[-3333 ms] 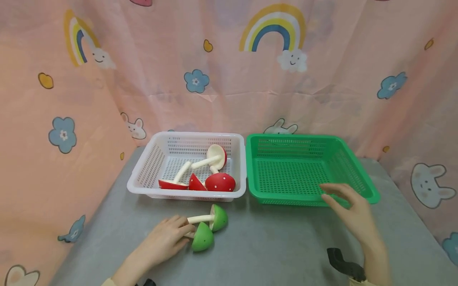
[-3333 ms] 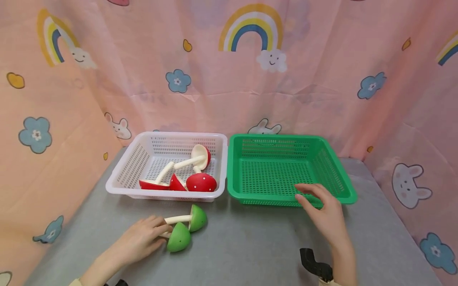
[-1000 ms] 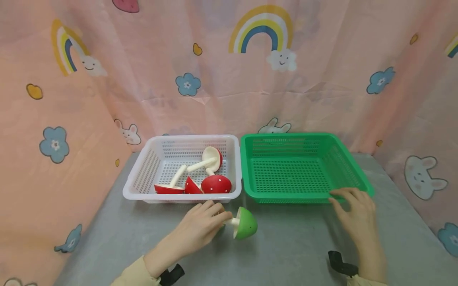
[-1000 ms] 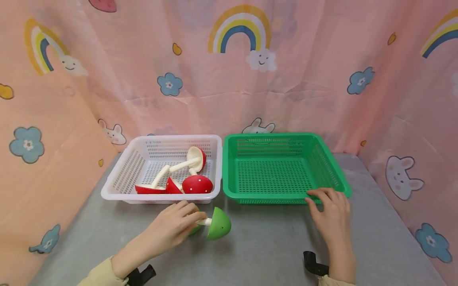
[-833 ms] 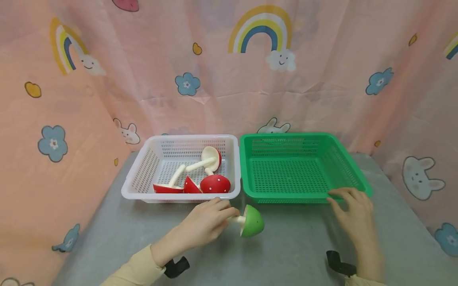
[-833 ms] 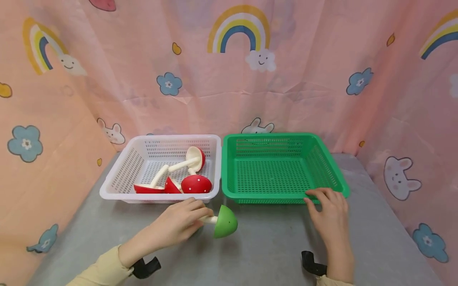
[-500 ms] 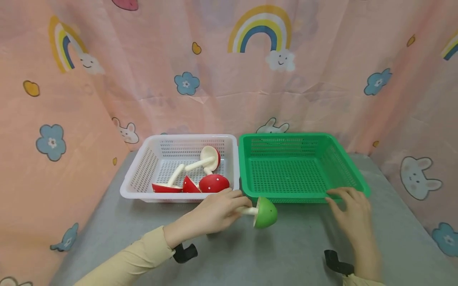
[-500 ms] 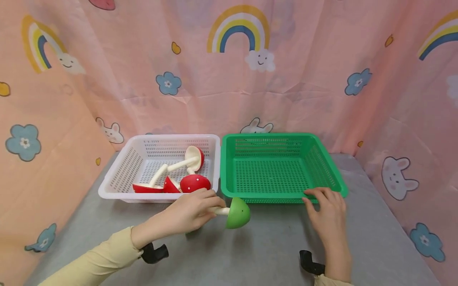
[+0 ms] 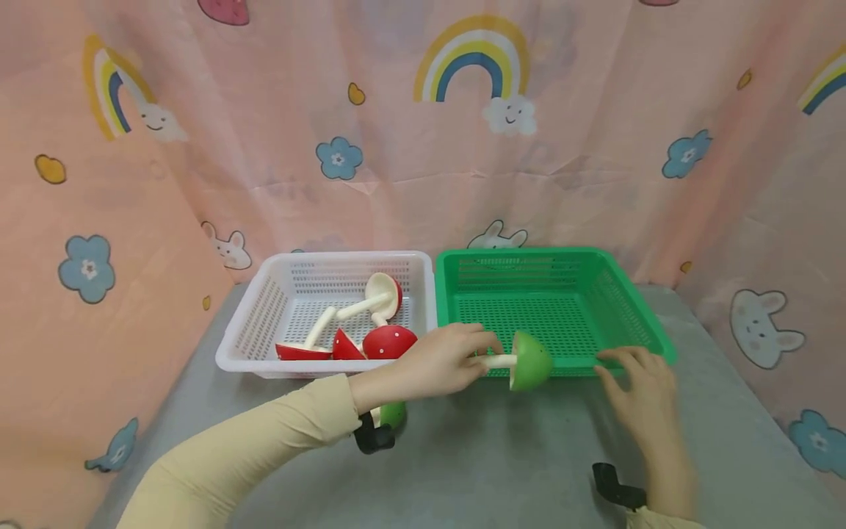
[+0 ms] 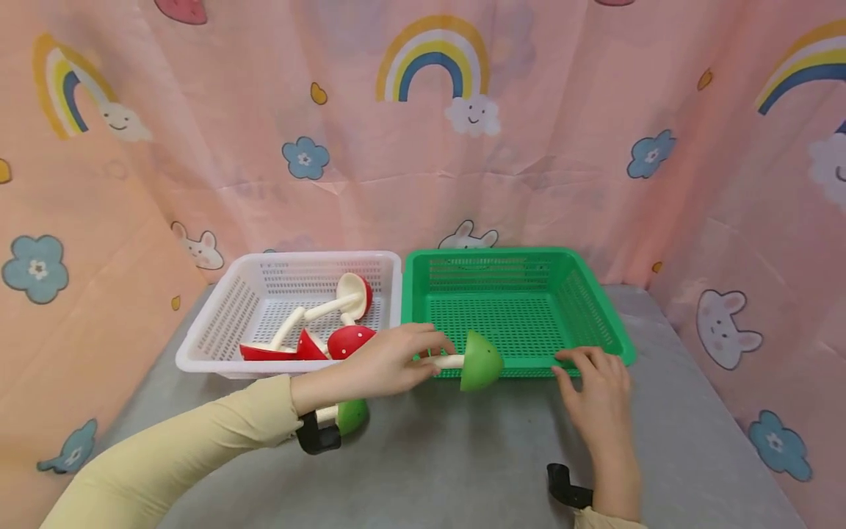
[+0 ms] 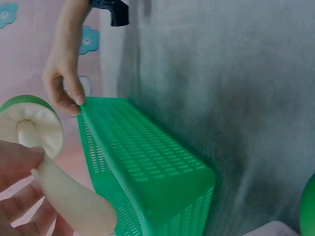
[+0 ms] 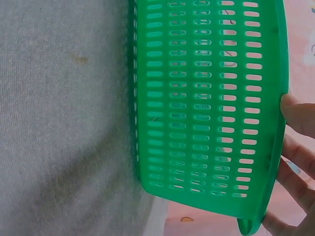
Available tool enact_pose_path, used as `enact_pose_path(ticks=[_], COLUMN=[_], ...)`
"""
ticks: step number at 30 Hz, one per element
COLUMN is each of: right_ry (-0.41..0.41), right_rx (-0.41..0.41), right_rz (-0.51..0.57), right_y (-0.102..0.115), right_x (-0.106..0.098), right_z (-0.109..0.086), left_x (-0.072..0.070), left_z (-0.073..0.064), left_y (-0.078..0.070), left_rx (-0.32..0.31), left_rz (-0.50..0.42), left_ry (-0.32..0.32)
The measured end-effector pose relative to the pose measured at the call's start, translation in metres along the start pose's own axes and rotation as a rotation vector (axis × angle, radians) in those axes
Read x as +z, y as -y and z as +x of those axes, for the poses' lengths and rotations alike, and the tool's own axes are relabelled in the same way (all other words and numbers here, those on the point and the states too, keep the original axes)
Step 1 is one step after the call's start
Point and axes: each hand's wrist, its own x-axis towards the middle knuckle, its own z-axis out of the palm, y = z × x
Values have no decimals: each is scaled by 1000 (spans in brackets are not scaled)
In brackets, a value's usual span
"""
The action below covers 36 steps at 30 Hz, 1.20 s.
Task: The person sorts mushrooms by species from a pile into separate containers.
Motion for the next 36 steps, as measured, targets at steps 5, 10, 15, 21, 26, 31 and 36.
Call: enact_pose_path(ticks=[5,10,15,21,26,31,36], right_ry=[-10,-6,-5,-6,-11,-16,-24], right_rx=[-10,-11,-11,-20,-16,-23,-27], right_rz=[7,8,18,22,22,27,20], right_y=[1,2,3,2,-1,-2,-3], right_x=[3,6,7,6,4,2,1], right_z=[0,-1,0,2,2,1,0], left_x=[0,-3,-9,-4,13,27,33], left_z=[18,37,57,81,100,109,112], left_y=[-3,-3,2,13,24,31,36], left_rx=[20,-9,-58,-105,-178,-209,-211], left_rz=[45,61,39,-34,-117,-132,-100], left_ry=[40,107,150,245,336,387,454])
